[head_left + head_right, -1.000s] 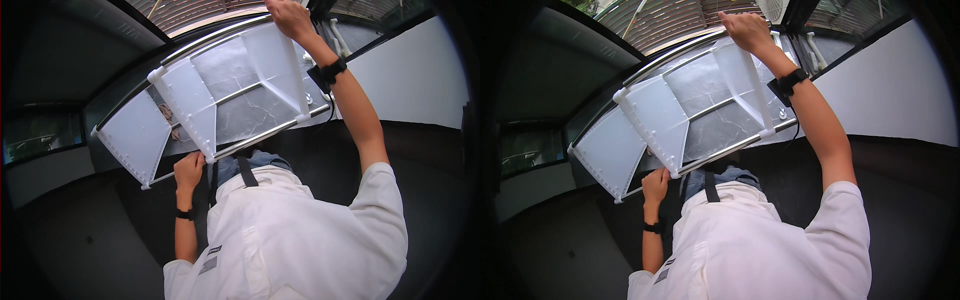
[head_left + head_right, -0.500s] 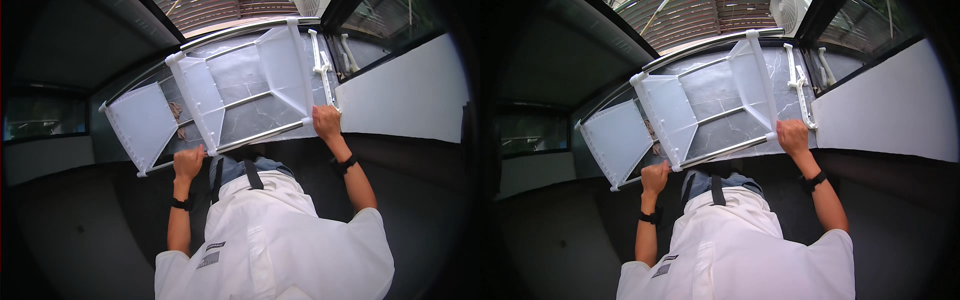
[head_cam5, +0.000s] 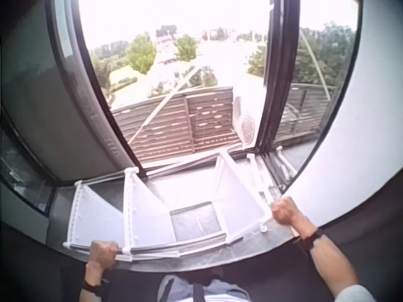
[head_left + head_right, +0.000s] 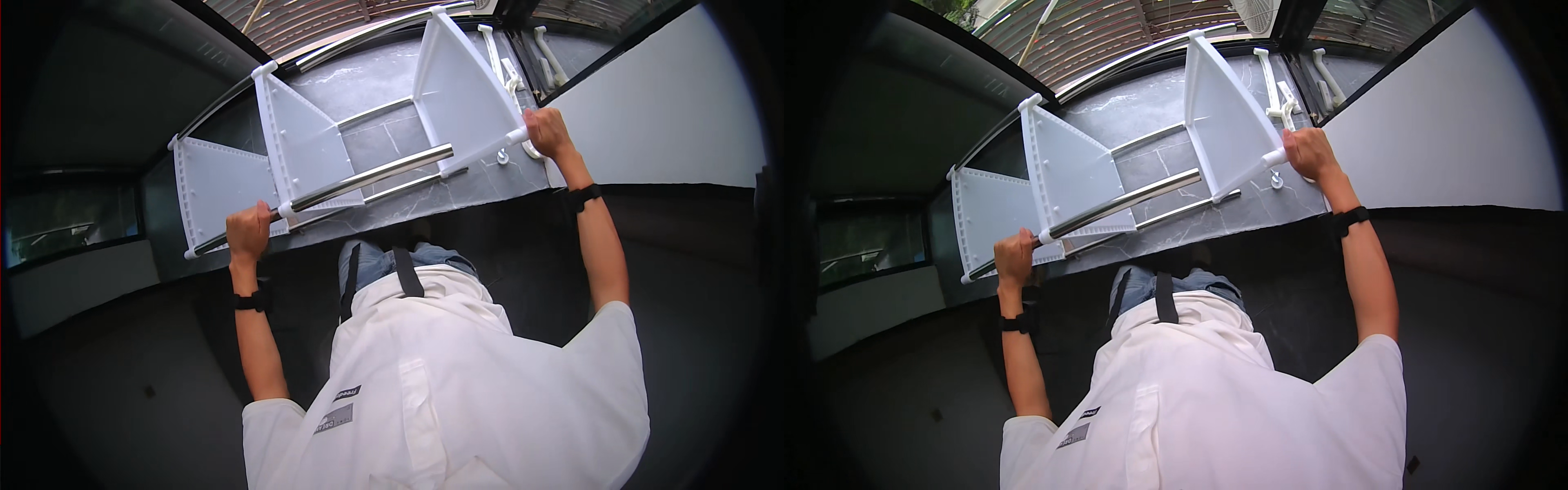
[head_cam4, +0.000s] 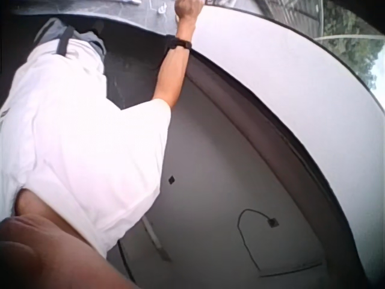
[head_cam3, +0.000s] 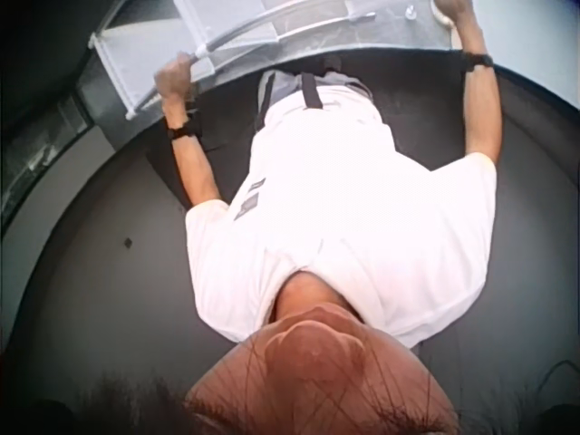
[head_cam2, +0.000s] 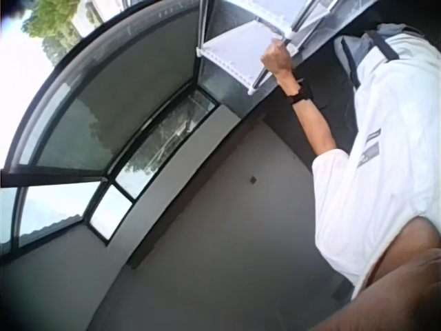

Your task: Assembling a white plastic and metal shelving unit.

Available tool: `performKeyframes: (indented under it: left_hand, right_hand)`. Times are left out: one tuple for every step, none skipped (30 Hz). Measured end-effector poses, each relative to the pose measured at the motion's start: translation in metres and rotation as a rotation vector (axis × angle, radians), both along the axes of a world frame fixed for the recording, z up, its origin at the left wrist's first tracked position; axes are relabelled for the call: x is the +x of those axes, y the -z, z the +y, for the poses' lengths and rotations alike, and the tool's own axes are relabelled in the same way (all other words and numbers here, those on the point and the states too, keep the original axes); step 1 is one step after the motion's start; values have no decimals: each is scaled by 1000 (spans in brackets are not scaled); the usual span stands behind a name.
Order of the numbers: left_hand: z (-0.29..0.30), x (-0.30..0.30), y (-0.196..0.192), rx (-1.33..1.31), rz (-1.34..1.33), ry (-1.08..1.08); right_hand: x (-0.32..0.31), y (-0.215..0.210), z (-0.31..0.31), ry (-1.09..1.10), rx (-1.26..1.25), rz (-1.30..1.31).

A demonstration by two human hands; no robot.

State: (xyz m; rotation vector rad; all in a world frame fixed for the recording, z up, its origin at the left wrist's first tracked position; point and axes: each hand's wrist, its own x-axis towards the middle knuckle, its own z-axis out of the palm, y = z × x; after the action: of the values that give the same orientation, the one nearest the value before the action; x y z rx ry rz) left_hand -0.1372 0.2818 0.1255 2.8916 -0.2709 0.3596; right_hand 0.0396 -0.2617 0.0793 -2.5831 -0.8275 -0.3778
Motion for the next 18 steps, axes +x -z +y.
performKeyframes:
  left_hand:
    - [0, 1, -1, -33, 17, 4]
    - [4, 1, 2, -9, 35, -3]
    - [6, 0, 2, -9, 34, -1]
    - [7, 0, 1, -25, 54, 7]
    - [7, 0, 1, -42, 74, 15]
    - [7, 1, 3, -44, 71, 18]
    - [9, 2, 5, -30, 89, 10]
    - [11, 3, 7, -16, 107, 2]
    - [14, 4, 7, -17, 103, 2]
    - [14, 3, 6, -18, 109, -4]
    - [14, 2, 5, -19, 115, -9]
    - [12, 2, 5, -18, 103, -9]
    - [12, 2, 5, -20, 111, -4]
    - [13, 3, 6, -22, 118, 3]
    - [13, 2, 8, -19, 110, 7]
    - [13, 1, 8, 0, 113, 5]
    - [14, 2, 7, 21, 114, 0]
    - [12, 3, 9, 187, 127, 29]
  right_hand:
    - [2, 2, -5, -10, -32, 4]
    - [4, 3, -8, -20, -64, 6]
    - [5, 7, -8, -19, -65, 6]
    - [7, 10, -7, -33, -21, 27]
    - [9, 11, -7, -48, 23, 48]
    - [12, 11, -9, -36, 1, 101]
    - [14, 10, -10, -36, 0, 96]
    - [15, 11, -11, -44, 16, 104]
    - [17, 13, -12, -51, 31, 112]
    - [18, 15, -16, -53, 31, 101]
    - [19, 19, -19, -46, 49, 90]
    - [20, 21, -23, -39, 67, 79]
    - [21, 21, -22, -38, 69, 74]
    - [22, 20, -22, -52, 70, 81]
    - [22, 19, -22, -64, 70, 86]
    - [23, 21, -22, -67, -1, 34]
    - [20, 19, -9, -94, -91, -126]
    - [14, 16, 1, -105, -88, -117]
